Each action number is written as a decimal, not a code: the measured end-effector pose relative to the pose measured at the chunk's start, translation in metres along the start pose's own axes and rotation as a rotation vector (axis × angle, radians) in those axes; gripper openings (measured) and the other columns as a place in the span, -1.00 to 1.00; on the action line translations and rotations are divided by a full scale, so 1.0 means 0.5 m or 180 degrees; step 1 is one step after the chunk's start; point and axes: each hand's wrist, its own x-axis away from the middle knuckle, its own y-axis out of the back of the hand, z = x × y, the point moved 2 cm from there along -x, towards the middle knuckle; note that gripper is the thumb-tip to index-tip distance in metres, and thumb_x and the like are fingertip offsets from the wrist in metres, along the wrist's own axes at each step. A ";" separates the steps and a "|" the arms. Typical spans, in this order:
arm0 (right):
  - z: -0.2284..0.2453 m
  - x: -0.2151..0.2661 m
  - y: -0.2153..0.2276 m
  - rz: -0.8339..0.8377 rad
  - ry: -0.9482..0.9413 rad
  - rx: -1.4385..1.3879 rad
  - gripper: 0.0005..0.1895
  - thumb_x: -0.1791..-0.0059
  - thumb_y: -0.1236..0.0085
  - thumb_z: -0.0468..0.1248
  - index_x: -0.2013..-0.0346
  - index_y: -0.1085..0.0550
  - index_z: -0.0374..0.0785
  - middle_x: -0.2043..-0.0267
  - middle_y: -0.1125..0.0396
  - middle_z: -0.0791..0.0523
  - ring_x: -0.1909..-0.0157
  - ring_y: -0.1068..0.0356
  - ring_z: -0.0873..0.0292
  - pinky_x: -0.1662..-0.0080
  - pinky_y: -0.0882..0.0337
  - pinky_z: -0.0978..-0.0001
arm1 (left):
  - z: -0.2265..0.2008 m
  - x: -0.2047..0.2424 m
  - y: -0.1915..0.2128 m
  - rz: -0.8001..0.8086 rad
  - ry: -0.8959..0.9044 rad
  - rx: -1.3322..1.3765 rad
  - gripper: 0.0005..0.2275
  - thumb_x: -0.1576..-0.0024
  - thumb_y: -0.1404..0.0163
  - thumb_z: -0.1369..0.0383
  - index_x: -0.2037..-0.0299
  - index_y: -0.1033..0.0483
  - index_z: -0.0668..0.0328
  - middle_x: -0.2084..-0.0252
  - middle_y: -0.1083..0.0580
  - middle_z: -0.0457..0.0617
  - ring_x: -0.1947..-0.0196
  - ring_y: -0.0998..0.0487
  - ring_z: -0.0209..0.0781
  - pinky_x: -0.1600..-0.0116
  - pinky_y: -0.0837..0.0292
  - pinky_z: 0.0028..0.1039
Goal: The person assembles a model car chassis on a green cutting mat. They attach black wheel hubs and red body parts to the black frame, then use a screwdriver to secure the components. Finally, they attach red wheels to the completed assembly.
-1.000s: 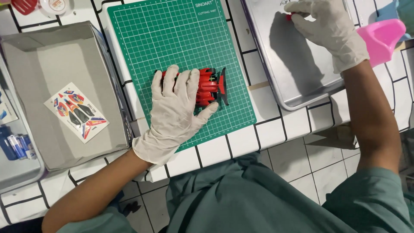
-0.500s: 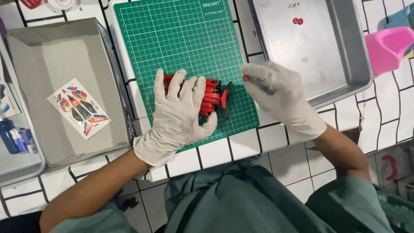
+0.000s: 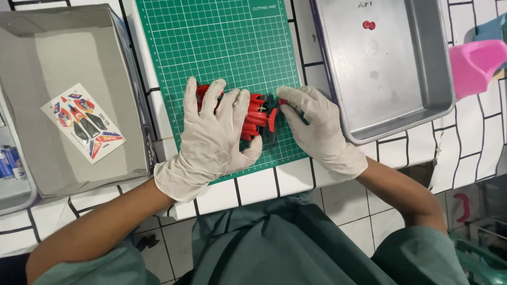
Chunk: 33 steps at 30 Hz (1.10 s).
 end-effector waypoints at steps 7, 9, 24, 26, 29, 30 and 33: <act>-0.025 -0.004 -0.001 -0.0021 -0.0312 -0.0312 -0.68 -0.06 -0.27 -0.50 -0.11 -0.52 -0.30 0.03 -0.47 0.02 0.04 -0.47 0.12 0.01 -0.57 0.42 | -0.004 0.004 -0.003 0.0068 -0.0024 -0.0121 -0.32 -0.15 0.20 -0.12 -0.25 -0.49 0.33 -0.11 -0.54 0.17 -0.21 -0.46 0.27 -0.40 -0.03 0.32; -0.025 -0.003 -0.006 -0.0067 -0.0278 -0.0445 -0.68 -0.08 -0.25 -0.51 -0.13 -0.51 -0.29 0.05 -0.45 0.05 0.06 -0.44 0.14 0.00 -0.56 0.43 | -0.004 0.002 -0.004 0.0007 -0.0035 -0.0075 -0.34 -0.15 0.22 -0.10 -0.22 -0.51 0.34 -0.10 -0.54 0.17 -0.20 -0.45 0.27 -0.39 -0.05 0.32; -0.017 0.003 0.007 -0.0046 -0.0324 -0.0573 -0.60 -0.10 -0.27 -0.46 -0.22 -0.45 -0.20 0.02 -0.41 0.06 0.12 -0.34 0.21 0.05 -0.49 0.48 | -0.005 0.006 -0.006 0.0066 0.0024 -0.0076 -0.32 -0.15 0.18 -0.13 -0.25 -0.49 0.32 -0.12 -0.53 0.16 -0.24 -0.44 0.28 -0.41 0.00 0.34; -0.006 0.010 0.012 -0.0040 -0.0215 -0.0685 -0.59 -0.11 -0.26 -0.41 -0.24 -0.41 -0.21 -0.07 -0.41 0.02 0.04 -0.36 0.18 -0.02 -0.51 0.46 | -0.005 0.009 -0.009 0.0025 0.0040 -0.0092 -0.33 -0.16 0.19 -0.12 -0.25 -0.50 0.31 -0.11 -0.55 0.16 -0.23 -0.45 0.28 -0.40 -0.02 0.35; 0.015 0.014 0.023 -0.0203 -0.0444 -0.1170 -0.81 -0.04 -0.23 -0.50 0.37 -0.42 -0.25 0.01 -0.32 0.00 -0.12 -0.41 0.05 -0.24 -0.49 0.27 | -0.006 0.012 -0.012 0.0128 0.0018 -0.0203 -0.30 -0.17 0.19 -0.17 -0.29 -0.49 0.29 -0.15 -0.54 0.14 -0.27 -0.43 0.27 -0.43 0.03 0.34; 0.023 0.015 0.028 -0.0140 -0.0301 -0.0951 -0.83 -0.04 -0.22 -0.46 0.37 -0.40 -0.27 0.00 -0.33 -0.06 -0.12 -0.43 -0.01 -0.20 -0.53 0.21 | -0.005 0.010 -0.010 0.0073 0.0003 -0.0187 -0.30 -0.15 0.15 -0.16 -0.28 -0.49 0.29 -0.14 -0.54 0.14 -0.25 -0.44 0.26 -0.42 0.00 0.33; 0.030 0.031 0.037 0.0005 -0.0048 -0.0531 -0.88 -0.04 -0.21 -0.41 0.29 -0.40 -0.29 -0.02 -0.37 -0.10 -0.13 -0.45 -0.05 -0.17 -0.55 0.15 | -0.003 0.008 -0.006 -0.0020 0.0002 -0.0124 -0.32 -0.14 0.12 -0.14 -0.25 -0.48 0.31 -0.11 -0.54 0.14 -0.22 -0.46 0.26 -0.40 -0.04 0.32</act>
